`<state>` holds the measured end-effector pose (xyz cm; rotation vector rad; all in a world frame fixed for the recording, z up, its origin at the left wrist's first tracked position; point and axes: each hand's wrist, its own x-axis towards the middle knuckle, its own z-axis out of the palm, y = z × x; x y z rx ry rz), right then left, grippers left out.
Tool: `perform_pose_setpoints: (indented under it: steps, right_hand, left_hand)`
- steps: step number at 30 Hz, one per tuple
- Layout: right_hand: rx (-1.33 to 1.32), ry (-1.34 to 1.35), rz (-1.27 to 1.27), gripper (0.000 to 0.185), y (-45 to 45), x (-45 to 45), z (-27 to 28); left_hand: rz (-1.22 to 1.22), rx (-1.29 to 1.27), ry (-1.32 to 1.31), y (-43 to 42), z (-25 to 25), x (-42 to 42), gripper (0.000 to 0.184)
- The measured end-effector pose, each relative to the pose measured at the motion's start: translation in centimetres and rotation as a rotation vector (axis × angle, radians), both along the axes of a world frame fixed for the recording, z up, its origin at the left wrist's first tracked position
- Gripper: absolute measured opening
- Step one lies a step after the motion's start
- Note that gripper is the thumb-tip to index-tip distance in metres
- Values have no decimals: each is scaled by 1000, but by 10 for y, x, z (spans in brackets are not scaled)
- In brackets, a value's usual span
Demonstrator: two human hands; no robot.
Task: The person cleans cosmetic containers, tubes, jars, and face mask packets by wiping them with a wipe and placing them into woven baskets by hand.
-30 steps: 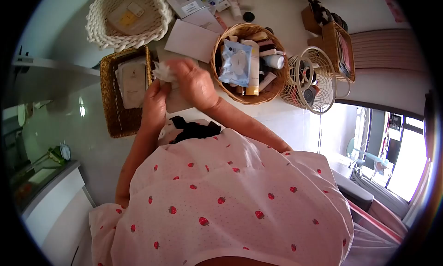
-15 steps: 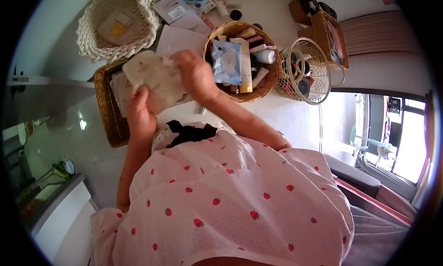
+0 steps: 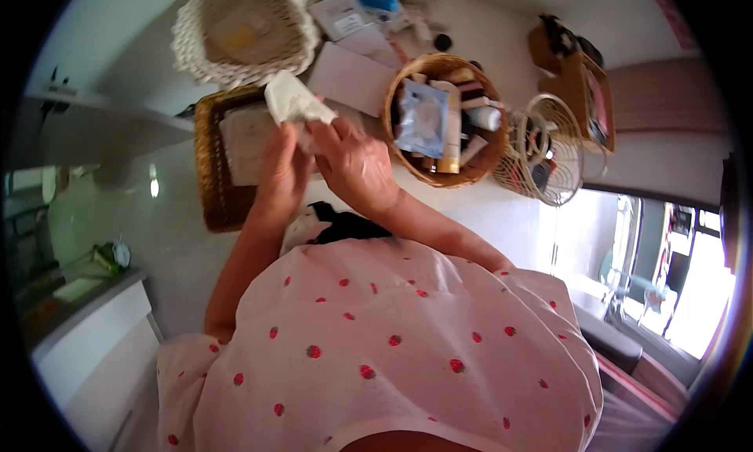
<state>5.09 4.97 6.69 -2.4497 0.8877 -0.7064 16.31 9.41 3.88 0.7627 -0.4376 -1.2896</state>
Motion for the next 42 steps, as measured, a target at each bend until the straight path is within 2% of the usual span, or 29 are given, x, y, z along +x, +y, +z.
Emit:
perform_pose_setpoints:
  steps: [1,3,4,6,7,8,9,11,12,15,17,18,21,22,23,24,25,26,29,30,32,34,37,40,42]
  right_hand:
    - [0,37,72,24,9,4,-3]
    - [72,-86,132,30,13,8,-7]
    - [122,-135,159,31,9,6,-4]
    - [305,-192,165,38,5,0,1]
    - [232,-247,177,38,3,2,1]
    - [158,-300,186,39,1,5,2]
    - [84,-352,191,40,-1,8,4]
    - [-46,-250,160,43,-6,20,6]
    - [-77,-220,116,44,-13,25,-1]
    - [-139,-81,22,44,-27,33,-4]
    - [-184,-5,-16,42,-43,31,-11]
    - [-94,20,-17,37,-55,31,-21]
    - [43,-12,-112,34,-55,15,-17]
    - [-38,-123,-85,35,-54,11,-21]
    - [8,-114,-48,36,-46,10,-24]
    - [53,-106,-12,38,-35,9,-26]
    - [95,-100,23,40,-25,9,-28]
    - [197,-148,1,33,-14,13,-30]
    - [742,-174,23,27,-1,23,-41]
    - [909,-266,7,24,2,30,-51]
    - [944,-182,21,24,7,42,-58]
    - [942,-49,65,25,9,52,-60]
    - [895,-190,163,24,20,56,-73]
    - [958,-135,139,21,18,50,-62]
    - [881,-144,132,22,15,46,-73]
  left_hand:
    - [-23,-26,39,-3,4,0,66]
    - [-105,-50,213,-8,5,11,66]
    - [-70,12,259,-7,10,12,65]
    - [-90,16,236,-3,1,19,65]
    - [-106,16,230,-1,-4,20,65]
    - [-164,3,90,1,-6,19,66]
    - [-216,-51,222,0,-10,13,66]
    - [-321,-157,481,-8,-10,-8,67]
    - [-226,-172,396,-6,-1,-18,67]
    - [-96,99,414,-3,-6,-17,63]
    - [-131,175,452,3,-5,-19,57]
    - [-127,203,440,5,-10,-20,56]
    - [-17,299,400,5,-12,-15,50]
    - [43,333,374,4,-8,-8,48]
    - [104,369,348,5,-7,0,46]
    - [117,286,338,8,-17,8,41]
    - [157,310,212,12,-16,14,41]
    - [195,335,84,16,-13,21,40]
    - [286,425,-199,34,-25,46,33]
    - [283,423,-257,39,-27,52,30]
    - [274,425,-378,50,-31,61,27]
    - [283,546,-529,57,-31,72,28]
    - [272,657,-784,67,-46,99,28]
    - [252,654,-941,68,-73,127,31]
    - [453,627,-1151,65,-100,134,33]
